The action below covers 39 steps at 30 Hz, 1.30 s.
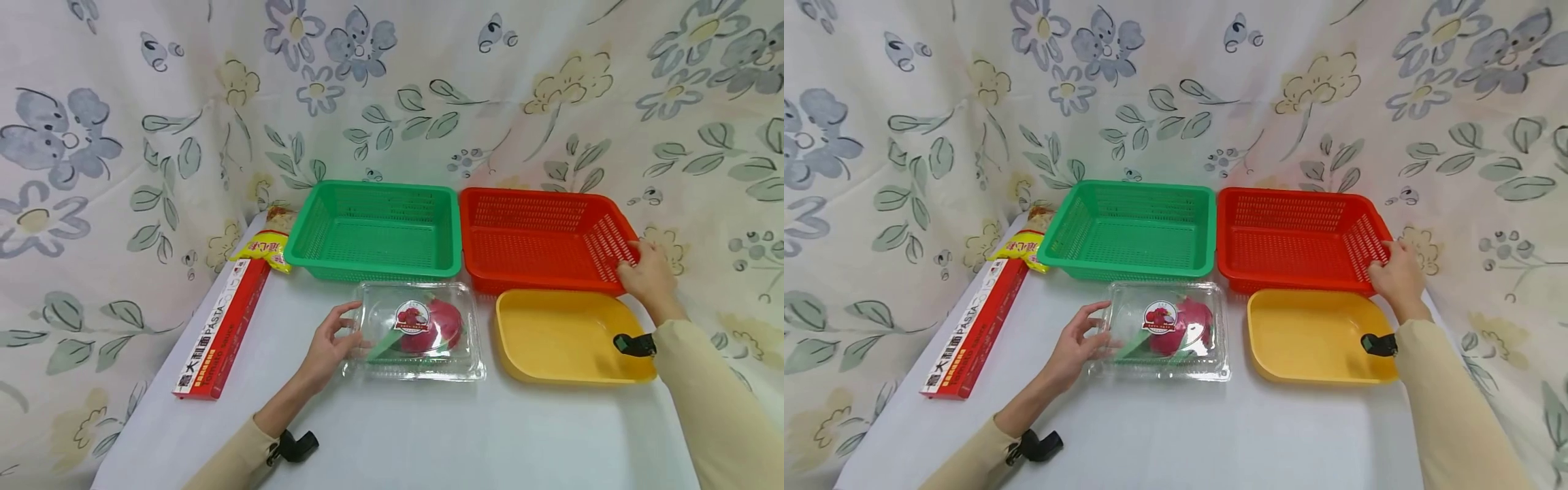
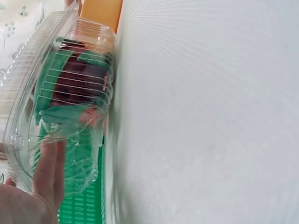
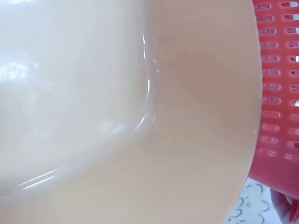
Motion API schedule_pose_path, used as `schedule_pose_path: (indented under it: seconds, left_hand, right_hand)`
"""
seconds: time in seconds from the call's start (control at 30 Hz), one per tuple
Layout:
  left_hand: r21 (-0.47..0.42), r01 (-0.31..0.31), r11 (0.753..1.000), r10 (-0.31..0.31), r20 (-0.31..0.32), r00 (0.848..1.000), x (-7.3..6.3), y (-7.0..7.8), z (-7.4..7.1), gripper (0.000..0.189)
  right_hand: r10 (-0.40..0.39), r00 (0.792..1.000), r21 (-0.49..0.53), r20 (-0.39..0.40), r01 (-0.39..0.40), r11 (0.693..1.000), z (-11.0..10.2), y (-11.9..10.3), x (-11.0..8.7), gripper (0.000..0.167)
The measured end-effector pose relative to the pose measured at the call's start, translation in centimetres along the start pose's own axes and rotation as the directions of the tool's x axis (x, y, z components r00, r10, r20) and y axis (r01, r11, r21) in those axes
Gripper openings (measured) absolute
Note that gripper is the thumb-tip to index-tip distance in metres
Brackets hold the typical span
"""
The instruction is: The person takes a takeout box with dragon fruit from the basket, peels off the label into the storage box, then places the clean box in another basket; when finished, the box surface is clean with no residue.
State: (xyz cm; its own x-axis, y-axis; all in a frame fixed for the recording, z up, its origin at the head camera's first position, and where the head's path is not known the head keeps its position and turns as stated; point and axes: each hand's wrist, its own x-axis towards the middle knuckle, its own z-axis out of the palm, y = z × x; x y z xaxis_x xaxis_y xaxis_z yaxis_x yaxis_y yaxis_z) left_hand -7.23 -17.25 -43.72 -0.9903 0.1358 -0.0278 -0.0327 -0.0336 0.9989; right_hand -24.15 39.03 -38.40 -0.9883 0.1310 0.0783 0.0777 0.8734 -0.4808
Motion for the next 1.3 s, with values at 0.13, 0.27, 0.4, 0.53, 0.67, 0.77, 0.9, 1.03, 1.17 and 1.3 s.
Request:
schedule_pose_path:
  seconds: [0.13,0.27,0.4,0.53,0.67,0.77,0.9,1.03,1.17,1.3]
  left_hand:
    - [0.048,0.037,0.998,-0.037,0.01,0.999,0.1,0.1,-0.2,0.053]
    - [0.081,0.055,0.995,-0.057,0.022,0.998,0.1,0.4,-0.3,0.053]
    - [0.101,0.049,0.994,-0.053,0.036,0.998,0.4,0.4,0.0,0.052]
    - [0.141,0.027,0.99,-0.033,0.043,0.999,0.8,0.1,0.3,0.052]
    - [0.195,-0.019,0.981,0.011,0.044,0.999,1.0,-0.2,0.3,0.052]
    - [0.233,-0.054,0.971,0.049,0.027,0.998,1.1,-0.3,0.2,0.052]
    - [0.284,-0.083,0.955,0.086,0.003,0.996,1.3,-0.3,-0.2,0.049]
    - [0.266,-0.112,0.957,0.116,0.002,0.993,1.5,-0.3,-0.4,0.048]
    - [0.202,-0.137,0.97,0.135,0.024,0.991,1.5,-0.4,-0.8,0.052]
    - [0.178,-0.16,0.971,0.158,0.022,0.987,1.2,-0.7,-1.1,0.051]
  right_hand:
    - [-0.002,1.0,-0.007,-0.005,0.002,1.0,-0.1,0.1,-0.3,0.06]
    - [-0.01,1.0,-0.007,0.007,0.01,1.0,-0.2,0.2,-0.7,0.059]
    - [-0.01,1.0,0.003,0.028,0.01,1.0,-0.4,0.4,-1.2,0.058]
    - [-0.008,1.0,0.016,0.029,0.007,1.0,-0.5,0.8,-1.5,0.06]
    - [-0.005,1.0,0.034,0.018,0.004,0.999,-0.6,0.9,-1.8,0.061]
    - [-0.01,1.0,0.037,0.014,0.01,0.999,-0.8,0.7,-1.9,0.061]
    - [-0.025,1.0,0.035,0.011,0.024,0.999,-1.1,0.3,-2.2,0.062]
    - [-0.022,1.0,0.036,0.005,0.022,0.999,-1.4,0.2,-2.6,0.064]
    - [-0.026,1.0,0.021,0.0,0.026,0.999,-1.5,-0.1,-2.8,0.063]
    - [-0.065,0.998,0.005,-0.014,0.065,0.998,-1.7,-0.8,-3.1,0.061]
